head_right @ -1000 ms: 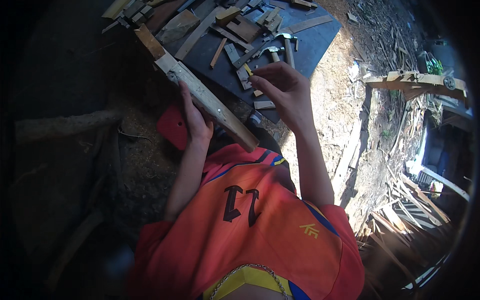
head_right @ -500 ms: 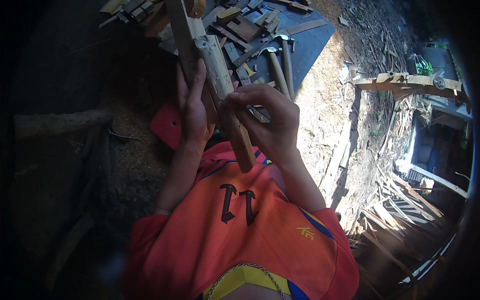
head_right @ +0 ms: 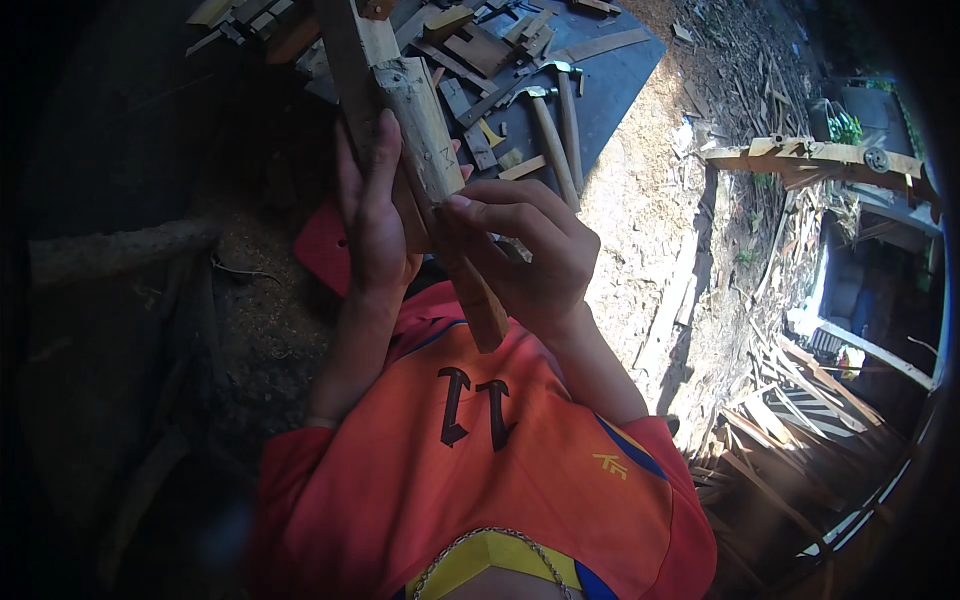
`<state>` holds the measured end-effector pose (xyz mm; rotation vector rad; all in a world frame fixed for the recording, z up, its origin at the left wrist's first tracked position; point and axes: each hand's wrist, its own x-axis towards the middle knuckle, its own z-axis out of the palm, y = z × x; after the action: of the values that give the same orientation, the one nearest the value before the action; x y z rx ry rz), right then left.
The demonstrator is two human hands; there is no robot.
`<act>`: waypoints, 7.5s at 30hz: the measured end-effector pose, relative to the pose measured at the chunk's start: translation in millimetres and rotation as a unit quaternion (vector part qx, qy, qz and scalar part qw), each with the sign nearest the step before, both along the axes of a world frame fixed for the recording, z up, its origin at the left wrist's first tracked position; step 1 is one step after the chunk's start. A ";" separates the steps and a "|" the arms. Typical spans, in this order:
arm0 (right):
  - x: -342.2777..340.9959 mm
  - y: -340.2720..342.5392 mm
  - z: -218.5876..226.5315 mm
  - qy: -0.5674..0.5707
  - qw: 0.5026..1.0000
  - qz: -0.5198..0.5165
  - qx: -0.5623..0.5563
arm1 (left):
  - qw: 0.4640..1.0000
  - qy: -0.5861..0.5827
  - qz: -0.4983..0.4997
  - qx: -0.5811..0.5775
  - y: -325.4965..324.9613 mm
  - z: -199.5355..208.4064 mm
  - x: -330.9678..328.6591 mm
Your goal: Assembling a wooden structure by hammering nails into wood pieces.
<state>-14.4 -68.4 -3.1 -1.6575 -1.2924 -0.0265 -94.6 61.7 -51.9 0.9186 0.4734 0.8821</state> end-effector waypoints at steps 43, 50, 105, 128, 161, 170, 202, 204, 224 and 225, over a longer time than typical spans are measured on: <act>-9.6 -7.2 -2.7 -0.125 0.990 -0.018 0.054 | 0.991 -0.025 -0.047 -0.125 -17.2 34.3 -7.1; -7.7 -6.9 -12.2 -0.107 0.993 -0.022 0.052 | 0.989 -0.017 -0.037 -0.141 -19.6 26.2 -6.3; 16.7 -49.6 -86.7 0.332 0.929 -0.106 -0.125 | 0.976 0.099 0.121 -0.151 -31.3 -103.3 -4.3; 107.4 -84.7 -255.7 0.320 0.855 -0.213 -0.348 | 0.910 0.142 -0.135 -0.364 -82.3 -240.6 -6.7; 121.6 -134.4 -292.7 0.128 0.902 -0.412 -0.017 | 0.797 0.163 -0.287 0.506 -84.1 -270.4 120.5; 71.8 -147.2 -315.5 0.265 0.877 -0.401 0.009 | 0.787 0.188 -0.269 0.522 -96.5 -261.7 123.9; 222.7 -31.3 -284.0 -0.206 0.877 -0.316 -0.298 | 0.855 0.068 -0.250 0.449 -86.9 -280.5 125.9; 243.3 -4.0 -292.0 -0.170 0.849 -0.296 -0.403 | 0.853 0.065 -0.246 0.455 -86.1 -281.0 126.7; 61.6 -163.8 -241.4 0.371 0.788 -0.458 0.178 | 0.903 0.131 -0.330 0.243 -91.6 -272.4 125.8; 45.3 -176.9 -256.0 0.391 0.769 -0.466 0.197 | 0.889 0.120 -0.321 0.303 -91.1 -274.6 125.5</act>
<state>30.8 -245.3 -259.1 -1.5048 0.2327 -0.1709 30.8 -29.4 -326.5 1.6522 0.0637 0.2896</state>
